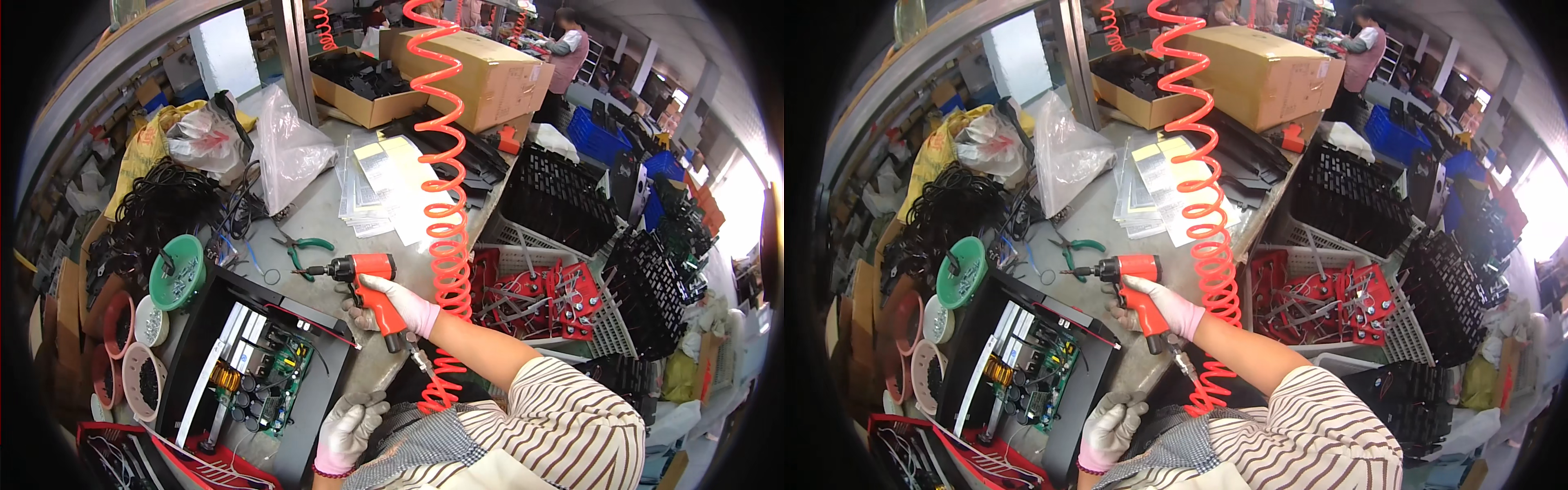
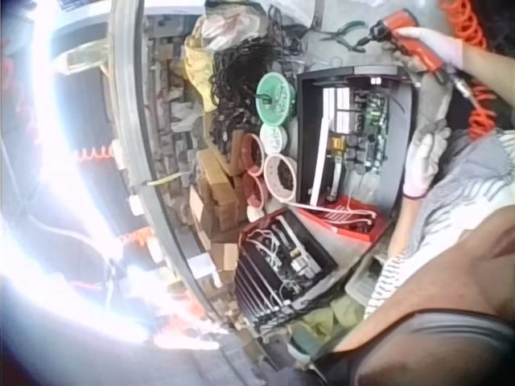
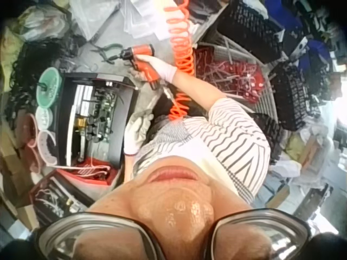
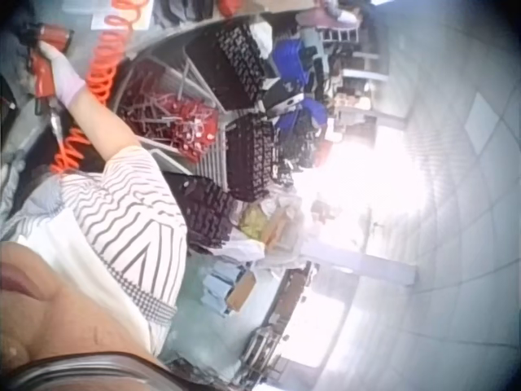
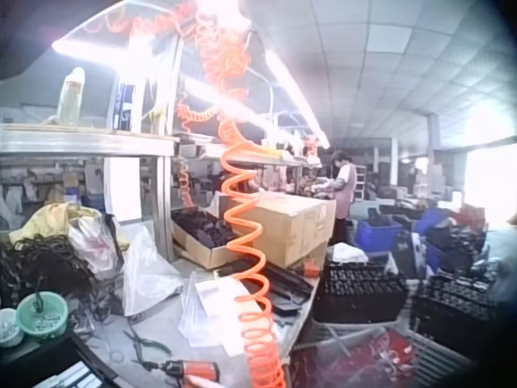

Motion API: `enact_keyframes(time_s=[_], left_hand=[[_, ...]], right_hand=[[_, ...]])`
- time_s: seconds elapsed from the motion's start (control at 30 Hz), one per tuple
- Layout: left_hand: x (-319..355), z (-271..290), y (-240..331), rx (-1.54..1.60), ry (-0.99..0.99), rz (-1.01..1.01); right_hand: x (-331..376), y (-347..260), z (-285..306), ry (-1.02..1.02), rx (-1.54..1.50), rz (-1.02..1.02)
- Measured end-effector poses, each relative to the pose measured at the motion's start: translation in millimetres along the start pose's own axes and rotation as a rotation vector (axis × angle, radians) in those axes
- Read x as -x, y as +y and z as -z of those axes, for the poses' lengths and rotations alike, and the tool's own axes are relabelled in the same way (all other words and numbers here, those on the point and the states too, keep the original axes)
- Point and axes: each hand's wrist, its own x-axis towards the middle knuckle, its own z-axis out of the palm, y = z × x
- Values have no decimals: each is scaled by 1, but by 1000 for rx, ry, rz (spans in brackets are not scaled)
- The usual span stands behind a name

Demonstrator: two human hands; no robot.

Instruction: The person uses a red pneumatic screwdriver to remove screws from a black electronic device and opens the casing. They manipulate internal wires and components, repositioning parts and connecting cables before closing the casing and setting the device aside.

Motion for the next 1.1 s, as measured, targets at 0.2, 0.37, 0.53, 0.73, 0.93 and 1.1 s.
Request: enact_keyframes(time_s=[0.2,0.37,0.53,0.73,0.93,1.1], left_hand=[[-1,18,-2,-163,-39,37],[-3,25,-3,-149,-47,33],[-1,16,-2,-67,-44,25],[-5,17,-5,-102,-85,14],[-5,23,-5,-77,-139,29],[-5,15,-5,-97,-133,5]], right_hand=[[-3,-1,4,-22,-9,-8],[-4,0,4,-63,-17,-31],[-3,0,2,-40,-14,-22],[1,2,-4,8,40,25],[-2,0,3,-45,-18,-16],[1,-1,-2,-39,12,-17]])
